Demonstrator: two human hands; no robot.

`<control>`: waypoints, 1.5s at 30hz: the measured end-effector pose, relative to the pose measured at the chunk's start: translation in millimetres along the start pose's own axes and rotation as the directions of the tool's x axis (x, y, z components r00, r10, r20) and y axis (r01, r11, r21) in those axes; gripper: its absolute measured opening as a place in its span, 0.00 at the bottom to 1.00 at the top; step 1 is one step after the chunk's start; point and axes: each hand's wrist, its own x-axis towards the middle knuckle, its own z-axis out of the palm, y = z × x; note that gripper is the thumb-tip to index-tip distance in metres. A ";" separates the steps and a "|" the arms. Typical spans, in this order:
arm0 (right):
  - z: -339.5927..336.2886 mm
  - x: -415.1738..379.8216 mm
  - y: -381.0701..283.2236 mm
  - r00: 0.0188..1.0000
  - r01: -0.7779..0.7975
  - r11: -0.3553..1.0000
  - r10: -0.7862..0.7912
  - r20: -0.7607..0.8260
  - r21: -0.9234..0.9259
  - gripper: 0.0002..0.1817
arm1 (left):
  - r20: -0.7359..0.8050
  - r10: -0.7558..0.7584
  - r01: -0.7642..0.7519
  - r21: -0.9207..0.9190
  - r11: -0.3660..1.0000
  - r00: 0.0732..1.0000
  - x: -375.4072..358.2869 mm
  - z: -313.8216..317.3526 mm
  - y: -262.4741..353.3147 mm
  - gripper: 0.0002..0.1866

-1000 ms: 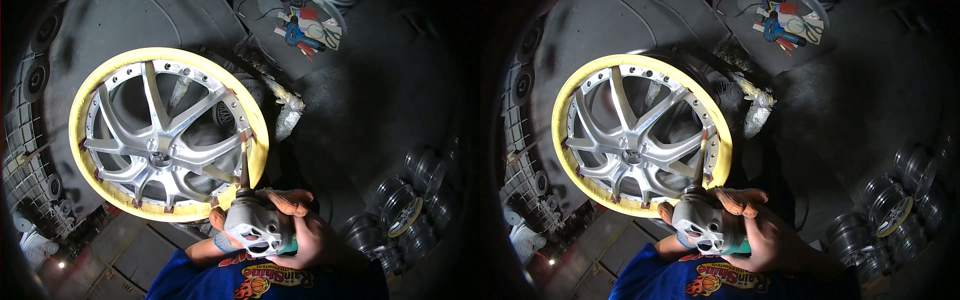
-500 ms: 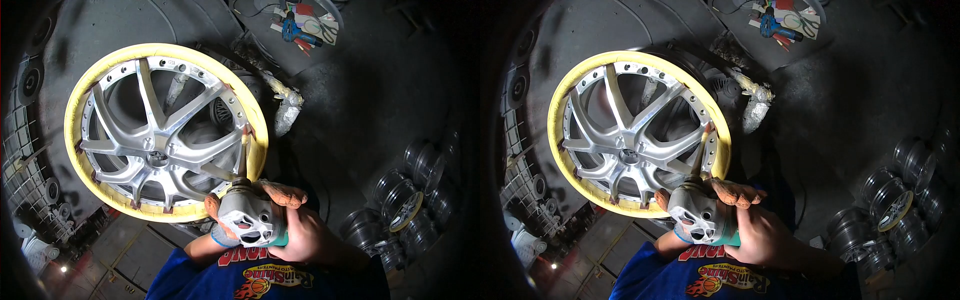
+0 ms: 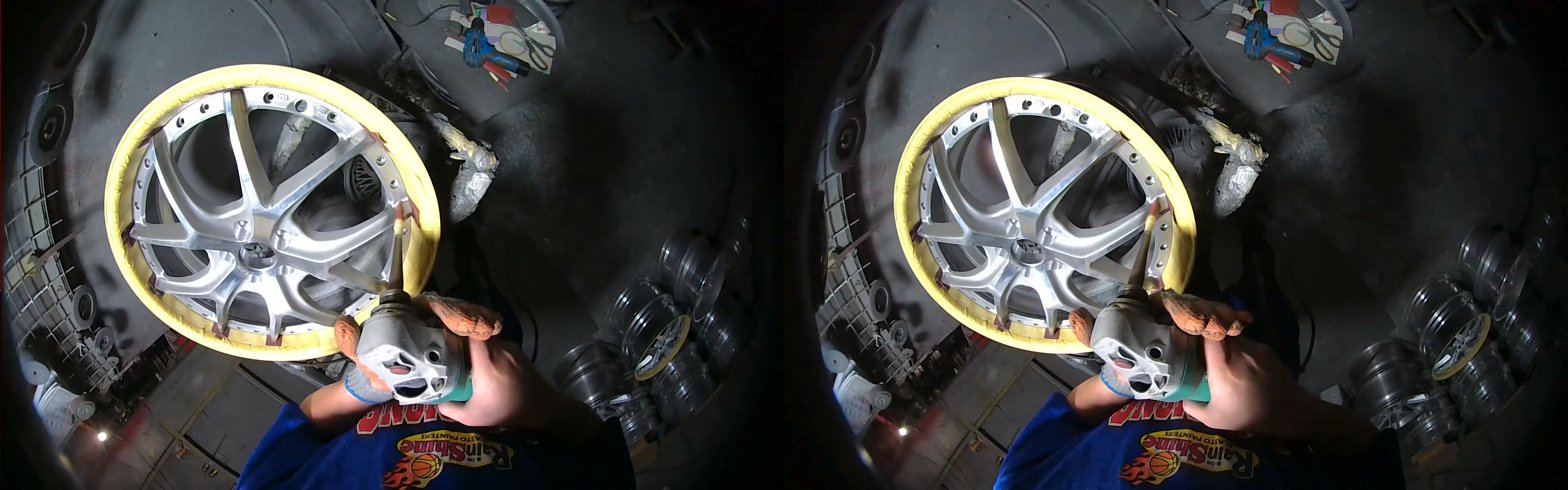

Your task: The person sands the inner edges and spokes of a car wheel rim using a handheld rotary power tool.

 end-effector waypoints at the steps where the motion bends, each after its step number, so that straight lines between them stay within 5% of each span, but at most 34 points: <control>1: 1.3 0.1 1.2 1.000 0.001 1.000 -0.001 0.000 0.000 0.52 | 0.000 -0.002 0.002 0.000 1.000 1.000 0.1 0.4 0.1 0.61; 16: -0.5 3.0 5.0 0.992 0.095 0.995 -0.093 -0.080 0.019 0.51 | -0.007 -0.010 0.010 -0.006 1.000 1.000 1.2 -1.3 -2.0 0.61; 25: -0.9 -0.5 7.2 0.999 -0.030 0.999 0.030 -0.024 0.019 0.54 | -0.004 -0.017 0.017 0.000 1.000 1.000 3.0 0.1 -2.8 0.60; 40: 1.6 0.7 10.4 0.990 0.091 0.996 -0.091 -0.109 -0.006 0.52 | 0.004 -0.022 0.022 0.002 1.000 1.000 3.2 0.1 -4.4 0.60; 45: -2.0 -0.3 7.8 0.998 -0.017 1.000 0.017 -0.055 -0.009 0.52 | 0.009 -0.020 0.020 0.005 1.000 1.000 4.8 -1.1 -4.1 0.60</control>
